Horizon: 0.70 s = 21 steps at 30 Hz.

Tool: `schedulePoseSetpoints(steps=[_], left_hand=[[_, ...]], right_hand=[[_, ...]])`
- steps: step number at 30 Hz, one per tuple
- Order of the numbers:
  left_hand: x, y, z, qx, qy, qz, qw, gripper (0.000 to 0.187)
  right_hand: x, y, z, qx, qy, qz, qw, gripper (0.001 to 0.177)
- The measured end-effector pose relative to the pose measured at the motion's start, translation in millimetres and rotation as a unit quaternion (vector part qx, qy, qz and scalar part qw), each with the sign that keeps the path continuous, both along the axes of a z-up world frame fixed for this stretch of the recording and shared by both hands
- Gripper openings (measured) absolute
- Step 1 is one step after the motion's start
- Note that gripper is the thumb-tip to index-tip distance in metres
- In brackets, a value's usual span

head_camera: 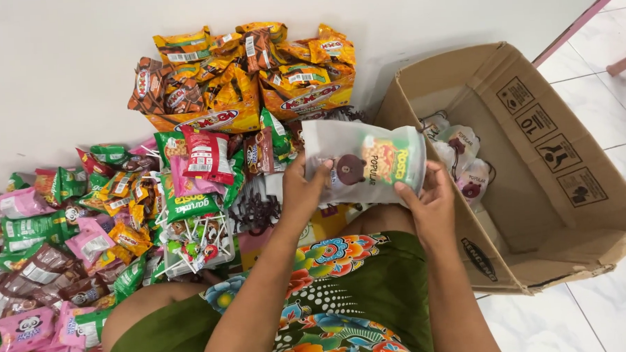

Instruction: Packing individual snack packets into small white bags and then placing the filled bags into a cardboard box.

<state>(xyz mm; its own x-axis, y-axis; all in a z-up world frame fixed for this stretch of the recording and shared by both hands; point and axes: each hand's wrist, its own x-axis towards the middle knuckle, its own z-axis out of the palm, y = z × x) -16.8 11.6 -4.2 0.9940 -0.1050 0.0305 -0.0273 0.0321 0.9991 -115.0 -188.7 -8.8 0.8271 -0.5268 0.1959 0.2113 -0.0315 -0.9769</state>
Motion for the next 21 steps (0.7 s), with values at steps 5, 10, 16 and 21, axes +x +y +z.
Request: schedulePoseSetpoints(steps=[5,10,16,21], left_hand=[[2.9,10.5,-4.3,-0.007,-0.019,-0.031,0.999,0.017],[20.7,20.8,-18.3,-0.083,-0.043,-0.1,0.991,0.021],[11.6,16.4,-9.0,-0.066,-0.026,-0.152,0.986,0.025],[11.5,14.7,-10.7,-0.059,-0.033,-0.16,0.985,0.028]], right_hand=[[0.5,4.8,-2.9,0.065,-0.014,-0.027,0.997,0.034],[-0.4,-8.0,-10.5,-0.032,-0.061,-0.079,0.995,0.025],[-1.7,-8.1,-14.7,-0.07,-0.024,-0.014,0.997,0.044],[-1.5,7.0,-2.9,-0.076,-0.005,-0.014,0.997,0.044]])
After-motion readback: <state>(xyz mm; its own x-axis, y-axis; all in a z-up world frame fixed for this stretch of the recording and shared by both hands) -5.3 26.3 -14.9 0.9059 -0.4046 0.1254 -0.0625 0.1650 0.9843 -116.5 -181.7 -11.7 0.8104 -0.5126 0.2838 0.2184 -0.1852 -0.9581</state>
